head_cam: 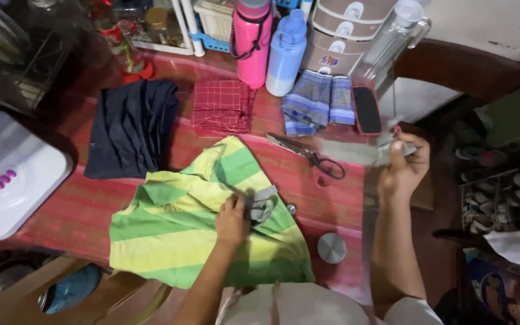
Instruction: A person is folding and cutting a green and yellow striped fabric into smaller pieces using a pair of scissors on a table.
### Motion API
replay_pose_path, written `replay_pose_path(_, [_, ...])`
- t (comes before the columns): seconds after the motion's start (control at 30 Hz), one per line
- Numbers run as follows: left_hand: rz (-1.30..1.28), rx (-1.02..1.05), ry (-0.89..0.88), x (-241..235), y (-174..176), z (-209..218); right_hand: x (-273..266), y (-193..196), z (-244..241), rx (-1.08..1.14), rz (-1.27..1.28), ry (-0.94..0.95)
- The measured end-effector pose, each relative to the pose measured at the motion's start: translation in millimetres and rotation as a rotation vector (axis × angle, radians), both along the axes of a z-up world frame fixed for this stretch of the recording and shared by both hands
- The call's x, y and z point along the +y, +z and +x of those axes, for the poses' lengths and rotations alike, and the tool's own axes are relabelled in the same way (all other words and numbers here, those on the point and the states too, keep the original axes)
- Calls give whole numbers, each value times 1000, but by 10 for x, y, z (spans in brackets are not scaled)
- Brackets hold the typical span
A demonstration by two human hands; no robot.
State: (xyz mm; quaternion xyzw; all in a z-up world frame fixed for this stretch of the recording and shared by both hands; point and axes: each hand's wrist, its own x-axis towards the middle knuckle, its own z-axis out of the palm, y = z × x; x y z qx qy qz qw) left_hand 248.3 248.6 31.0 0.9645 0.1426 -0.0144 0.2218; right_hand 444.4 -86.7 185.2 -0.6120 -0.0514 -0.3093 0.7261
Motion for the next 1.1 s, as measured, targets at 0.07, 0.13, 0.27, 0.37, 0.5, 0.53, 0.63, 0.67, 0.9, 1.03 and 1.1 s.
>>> replay_pose_path(0.07, [141, -55, -58, 12, -464, 146, 314, 456, -250, -109, 7, 136])
replay_pose_path(0.13, [-72, -58, -47, -55, -452, 293, 536, 683, -407, 15, -162, 152])
replay_pose_path(0.27, [-937, -254, 24, -395, 223, 398, 1037, 185, -700, 104, -429, 729])
replay_pose_path(0.37, [-1247, -246, -59, -528, 590, 304, 1213, -607, -981, 478, -423, 880])
replay_pose_path(0.5, [-1656, -98, -101, -437, 287, 26, 785, -1063, -751, 640, -131, 778])
replay_pose_path(0.53, [-1601, -135, -61, -349, 241, -22, 668, -952, -689, 649, -221, 761])
replay_pose_path(0.63, [-1129, -198, 13, 119, 161, -89, 115, -783, -191, 565, -297, 651])
replay_pose_path(0.67, [-703, -220, 50, 320, 152, -103, -102, -748, 6, 476, -277, 567])
replay_pose_path(0.9, [294, -578, 336, 1987, -167, -364, -413, 488, 380, 220, -494, 265])
replay_pose_path(1.03, [196, -219, 679, 2283, -5, -577, -520, -635, 846, 52, -992, 352])
replay_pose_path(1.1, [84, -65, 699, 2378, -50, -586, -83, -917, 582, -37, -1175, 412])
